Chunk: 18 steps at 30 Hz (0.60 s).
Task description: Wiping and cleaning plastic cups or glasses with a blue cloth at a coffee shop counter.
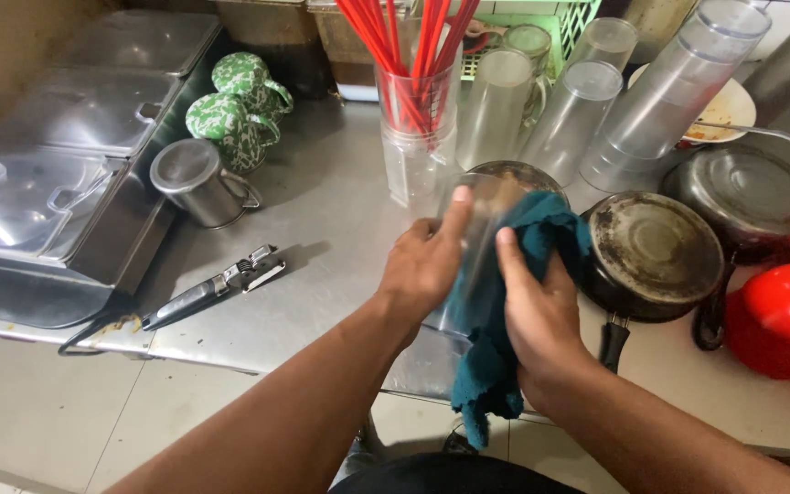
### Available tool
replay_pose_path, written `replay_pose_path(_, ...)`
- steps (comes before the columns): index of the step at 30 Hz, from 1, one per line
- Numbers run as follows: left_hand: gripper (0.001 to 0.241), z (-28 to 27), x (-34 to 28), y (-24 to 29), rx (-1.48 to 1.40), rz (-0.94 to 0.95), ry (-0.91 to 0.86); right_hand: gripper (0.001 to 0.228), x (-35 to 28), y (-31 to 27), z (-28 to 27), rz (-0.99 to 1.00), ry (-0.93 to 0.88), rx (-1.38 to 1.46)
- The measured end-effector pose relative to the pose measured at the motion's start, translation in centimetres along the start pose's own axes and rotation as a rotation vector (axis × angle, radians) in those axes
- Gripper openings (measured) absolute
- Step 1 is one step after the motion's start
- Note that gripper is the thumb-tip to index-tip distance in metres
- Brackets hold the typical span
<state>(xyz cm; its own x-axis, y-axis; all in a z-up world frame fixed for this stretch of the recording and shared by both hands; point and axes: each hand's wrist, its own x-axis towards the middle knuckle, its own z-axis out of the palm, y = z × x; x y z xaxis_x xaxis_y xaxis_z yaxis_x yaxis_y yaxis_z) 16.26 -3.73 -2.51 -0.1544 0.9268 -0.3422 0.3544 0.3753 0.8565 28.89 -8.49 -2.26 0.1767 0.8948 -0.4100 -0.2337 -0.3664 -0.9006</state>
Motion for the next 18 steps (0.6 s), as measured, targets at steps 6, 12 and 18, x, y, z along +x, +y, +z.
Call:
replay_pose_path(6,0.098,-0.1,-0.7,-0.2,-0.078,-0.06,-0.041,0.054,0.4,-1.3,0.7,0.079,-0.039,0.075)
replay_pose_path(12,0.112,-1.2,-1.9,0.7,-0.07,-0.109,-0.125,0.058,2.3,-1.5,0.3,0.128,-0.12,0.007)
replay_pose_path(18,0.098,-2.4,-0.1,-0.3,-0.209,-0.121,-0.127,0.044,2.3,-1.5,0.9,0.061,-0.052,0.002)
